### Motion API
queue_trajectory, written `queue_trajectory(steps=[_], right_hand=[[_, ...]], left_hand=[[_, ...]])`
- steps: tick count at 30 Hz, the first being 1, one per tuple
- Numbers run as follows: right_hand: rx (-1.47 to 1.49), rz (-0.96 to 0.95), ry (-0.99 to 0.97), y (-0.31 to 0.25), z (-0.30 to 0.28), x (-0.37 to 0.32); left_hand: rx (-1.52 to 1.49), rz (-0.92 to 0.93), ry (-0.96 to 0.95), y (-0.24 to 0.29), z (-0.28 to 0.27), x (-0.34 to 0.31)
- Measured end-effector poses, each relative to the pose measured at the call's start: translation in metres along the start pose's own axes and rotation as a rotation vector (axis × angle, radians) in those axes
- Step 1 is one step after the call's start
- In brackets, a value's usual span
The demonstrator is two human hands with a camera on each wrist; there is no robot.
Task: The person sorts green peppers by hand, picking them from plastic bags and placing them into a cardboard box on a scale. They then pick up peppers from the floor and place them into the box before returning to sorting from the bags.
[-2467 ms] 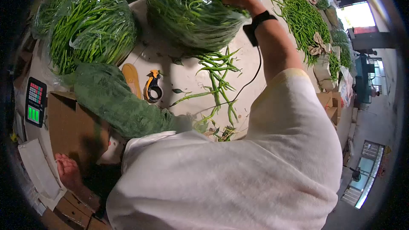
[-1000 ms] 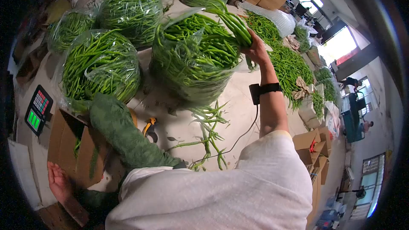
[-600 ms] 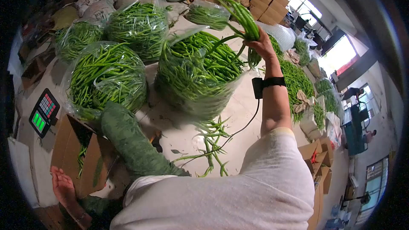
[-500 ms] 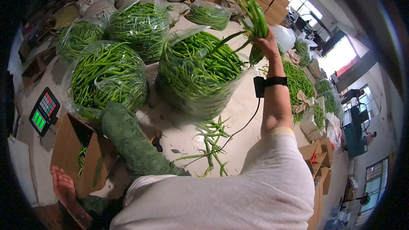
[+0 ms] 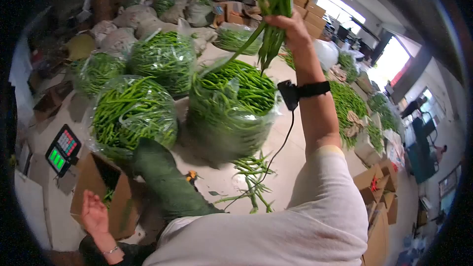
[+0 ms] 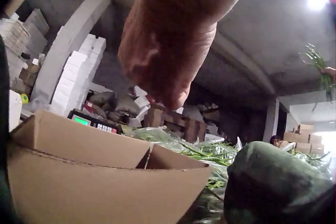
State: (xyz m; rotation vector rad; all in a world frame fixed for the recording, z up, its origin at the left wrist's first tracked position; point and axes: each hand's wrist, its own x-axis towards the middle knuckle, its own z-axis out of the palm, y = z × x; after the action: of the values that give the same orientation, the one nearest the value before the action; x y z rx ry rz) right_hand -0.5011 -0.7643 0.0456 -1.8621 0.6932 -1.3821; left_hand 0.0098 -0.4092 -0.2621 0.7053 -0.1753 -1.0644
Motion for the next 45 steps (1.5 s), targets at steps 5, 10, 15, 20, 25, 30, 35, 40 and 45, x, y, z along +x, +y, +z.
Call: queue_trajectory(steps=[5, 10, 15, 20, 25, 30, 35, 40, 45], right_hand=[[0.117, 0.061, -0.271, 0.015, 0.149, -0.014], [0.194, 0.142, -0.478, 0.018, 0.298, -0.056], [-0.134, -0.109, -0.544, 0.008, 0.399, -0.109], [-0.254, -0.326, -0.718, 0.003, 0.448, -0.135], [-0.214, -0.330, -0.778, -0.001, 0.473, -0.152], [-0.157, -0.387, -0.970, 0.006, 0.491, -0.165], [0.238, 0.101, -1.297, 0.037, 0.502, -0.155], [0.605, 0.643, -1.418, 0.034, 0.502, -0.168], [0.603, 0.661, -1.431, 0.040, 0.508, -0.179]], left_hand=[[0.102, 0.032, -0.185, -0.019, 0.087, -0.015], [0.650, 0.262, -0.401, -0.047, 0.124, -0.013], [0.112, 0.320, -0.455, -0.034, 0.130, -0.015], [0.112, 0.397, -0.399, -0.021, 0.093, -0.012], [-0.151, 0.332, -0.302, -0.025, 0.070, -0.015], [-0.089, 0.406, -0.253, -0.028, 0.049, -0.023], [0.095, 0.246, -0.166, -0.010, 0.052, -0.058], [0.212, 0.215, -0.178, 0.008, 0.021, -0.083], [0.420, 0.274, -0.036, 0.030, 0.002, -0.116]])
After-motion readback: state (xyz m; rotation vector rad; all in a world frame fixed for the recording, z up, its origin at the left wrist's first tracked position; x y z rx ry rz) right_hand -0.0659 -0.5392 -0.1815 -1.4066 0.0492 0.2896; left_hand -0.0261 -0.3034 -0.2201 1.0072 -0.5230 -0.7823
